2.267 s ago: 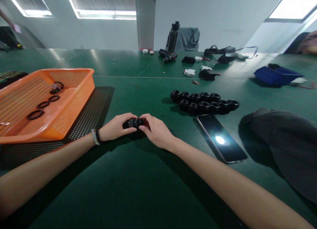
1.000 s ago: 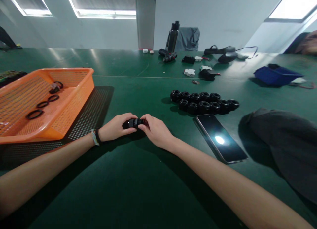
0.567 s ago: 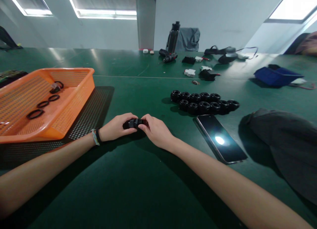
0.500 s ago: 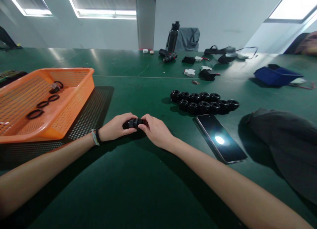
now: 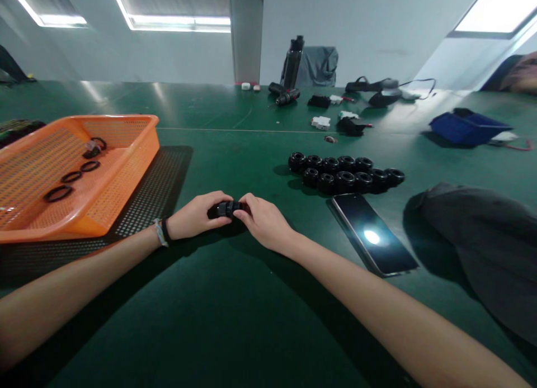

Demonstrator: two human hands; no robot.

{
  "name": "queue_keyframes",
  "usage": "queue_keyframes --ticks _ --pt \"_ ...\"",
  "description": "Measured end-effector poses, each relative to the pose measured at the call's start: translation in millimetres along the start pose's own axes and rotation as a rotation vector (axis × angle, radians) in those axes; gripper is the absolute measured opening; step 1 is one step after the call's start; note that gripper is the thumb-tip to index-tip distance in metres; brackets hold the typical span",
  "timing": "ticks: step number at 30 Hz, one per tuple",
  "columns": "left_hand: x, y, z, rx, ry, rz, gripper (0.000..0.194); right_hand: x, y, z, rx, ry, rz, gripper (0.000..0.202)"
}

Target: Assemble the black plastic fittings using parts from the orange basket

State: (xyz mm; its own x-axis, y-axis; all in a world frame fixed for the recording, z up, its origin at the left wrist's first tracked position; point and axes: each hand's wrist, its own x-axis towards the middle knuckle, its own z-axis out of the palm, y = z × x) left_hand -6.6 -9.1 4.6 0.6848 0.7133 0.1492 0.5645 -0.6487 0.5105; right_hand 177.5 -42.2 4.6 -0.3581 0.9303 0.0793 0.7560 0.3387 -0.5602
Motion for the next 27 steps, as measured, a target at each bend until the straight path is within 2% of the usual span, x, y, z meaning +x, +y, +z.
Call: queue_keyframes --ticks 14,20,27 --pt "-0.3 -0.4 0.7 0.001 0.005 0.008 0.029 -0.7 2.0 1.0 0.039 0.031 -0.024 0.01" --pt "0.5 -0.4 1.4 0.006 0.013 0.006 0.028 -2.8 3.4 2.2 0.078 0.083 -0.098 0.015" --pt "-0.4 -1.6 1.4 0.005 0.012 0.003 0.03 -4.3 5.2 1.8 0.082 0.08 -0.13 0.017"
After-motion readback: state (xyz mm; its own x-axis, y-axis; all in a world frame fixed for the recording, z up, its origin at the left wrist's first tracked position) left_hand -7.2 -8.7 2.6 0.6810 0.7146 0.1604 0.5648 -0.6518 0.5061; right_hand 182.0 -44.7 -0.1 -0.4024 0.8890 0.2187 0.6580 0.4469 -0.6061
